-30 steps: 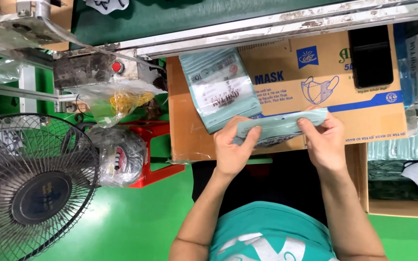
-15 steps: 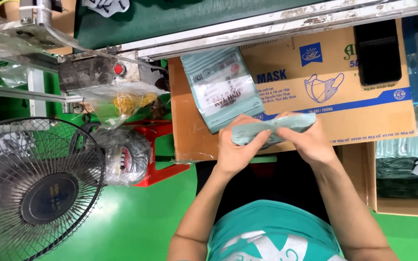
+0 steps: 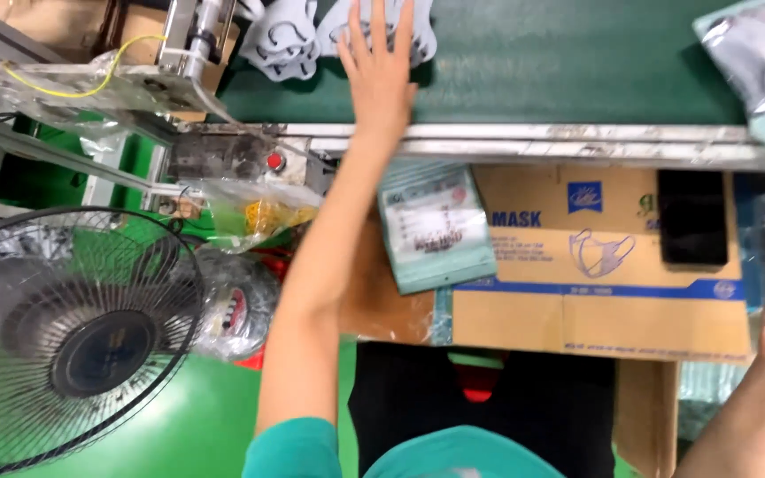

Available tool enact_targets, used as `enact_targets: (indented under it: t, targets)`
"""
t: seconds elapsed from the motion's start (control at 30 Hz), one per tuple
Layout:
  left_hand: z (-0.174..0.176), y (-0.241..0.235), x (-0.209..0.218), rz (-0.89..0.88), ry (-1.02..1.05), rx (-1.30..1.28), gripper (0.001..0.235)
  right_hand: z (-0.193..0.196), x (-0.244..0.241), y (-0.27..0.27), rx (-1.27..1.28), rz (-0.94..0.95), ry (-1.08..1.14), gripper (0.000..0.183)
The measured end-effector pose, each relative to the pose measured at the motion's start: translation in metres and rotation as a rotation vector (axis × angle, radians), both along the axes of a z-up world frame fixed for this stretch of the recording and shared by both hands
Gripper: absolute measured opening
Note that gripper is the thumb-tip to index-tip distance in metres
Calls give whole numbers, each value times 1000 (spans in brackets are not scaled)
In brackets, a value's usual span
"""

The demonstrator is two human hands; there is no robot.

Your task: The recorder is packing stacks of face masks into plastic bags and placing them into cardboard boxes on a production line.

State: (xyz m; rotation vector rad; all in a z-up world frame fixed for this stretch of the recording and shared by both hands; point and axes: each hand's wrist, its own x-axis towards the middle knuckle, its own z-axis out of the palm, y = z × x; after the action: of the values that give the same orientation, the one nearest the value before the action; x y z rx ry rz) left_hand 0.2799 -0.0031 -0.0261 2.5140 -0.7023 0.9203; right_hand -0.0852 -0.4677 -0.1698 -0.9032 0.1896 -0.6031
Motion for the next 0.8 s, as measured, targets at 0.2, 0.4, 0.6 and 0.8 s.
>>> enact_targets:
  t: [0.2,0.4,0.6,0.8]
  targets:
    - [-88,-8,125,59,-14,380,15,97,23,148,-253,107,291,30]
    - [-56,-51,-6,-298,-84,278,12,162,54,221,-904,-43,327,40]
    - [10,-59,-233,-842,42,207,50,171,48,228,-1521,70,136,67]
    - [-46,-39,-246,-726,669,-371,135,97,7,209,-1106,209,583,61]
